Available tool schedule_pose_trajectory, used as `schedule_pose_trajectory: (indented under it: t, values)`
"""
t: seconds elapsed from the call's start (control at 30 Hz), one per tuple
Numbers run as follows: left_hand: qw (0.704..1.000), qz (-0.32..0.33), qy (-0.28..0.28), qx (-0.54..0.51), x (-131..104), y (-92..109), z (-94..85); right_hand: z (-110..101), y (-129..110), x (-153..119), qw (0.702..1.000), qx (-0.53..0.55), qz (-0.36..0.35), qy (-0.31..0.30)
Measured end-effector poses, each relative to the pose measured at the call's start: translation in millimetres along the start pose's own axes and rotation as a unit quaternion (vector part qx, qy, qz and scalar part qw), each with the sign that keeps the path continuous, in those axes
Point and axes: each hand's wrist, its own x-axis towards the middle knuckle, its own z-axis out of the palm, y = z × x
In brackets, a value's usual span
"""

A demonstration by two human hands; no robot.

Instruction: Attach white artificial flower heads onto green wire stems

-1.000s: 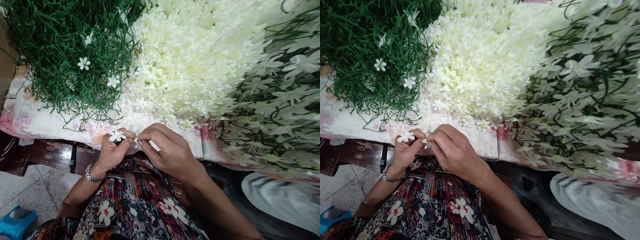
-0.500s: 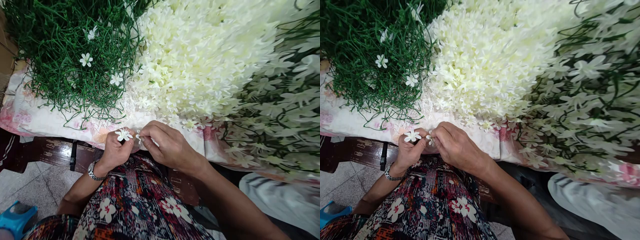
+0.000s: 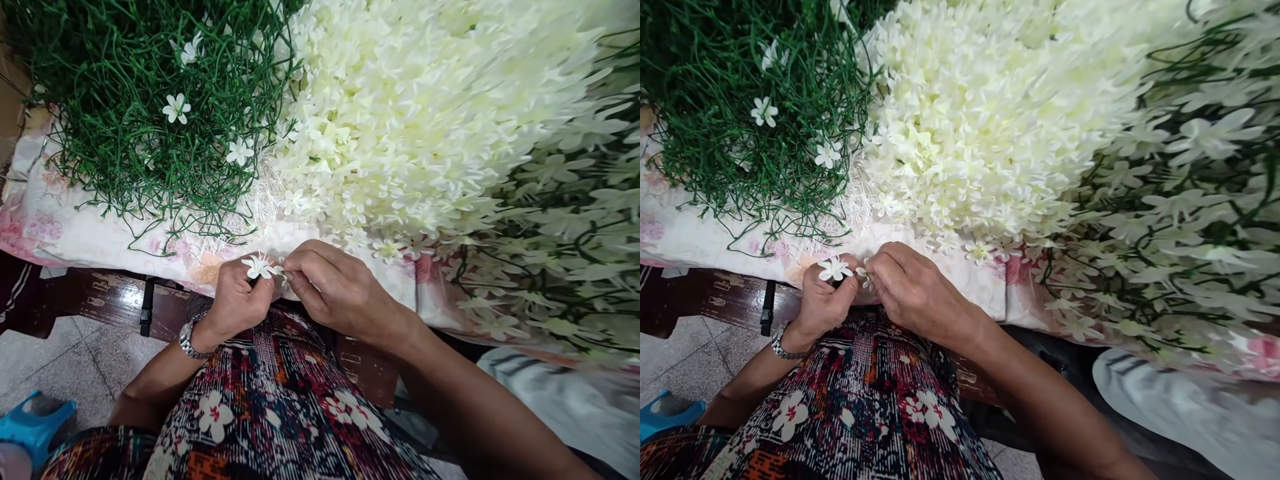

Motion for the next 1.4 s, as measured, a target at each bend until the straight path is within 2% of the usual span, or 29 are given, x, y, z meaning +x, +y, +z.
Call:
schedule_pose_trajectory:
  t: [0.17, 0.37, 0.5, 0.97, 1.23, 1.4]
  values:
    - [1.000, -0.012, -0.005, -0.022, -0.8, -2.0, -0.4, -1.8, 2.6, -0.7, 1.000, 0.011, 0.001, -0.009]
    - [0.996, -0.018, -0.005, -0.085, -1.8, -4.8, -3.4, -18.5, 2.2, -3.5, 0.996, 0.092, 0.014, -0.007]
    - [0.995, -0.033, -0.009, -0.095, -2.8, -2.6, -4.9, -24.3, 0.4, -6.6, 0.997, 0.078, 0.008, -0.002]
    - [0.996, 0.005, -0.038, -0.075, -3.3, -3.3, -4.8, -11.2, -2.0, -6.3, 0.998, -0.040, -0.045, 0.023]
    - [0.998, 0.008, -0.016, -0.053, -0.6, -0.8, -2.2, 0.9, 2.0, -6.3, 0.999, 0.002, -0.027, 0.043]
    - [0.998, 0.021, 0.002, -0.052, -0.9, -2.6, -0.4, 1.3, 2.4, -3.8, 0.998, 0.053, 0.000, 0.033]
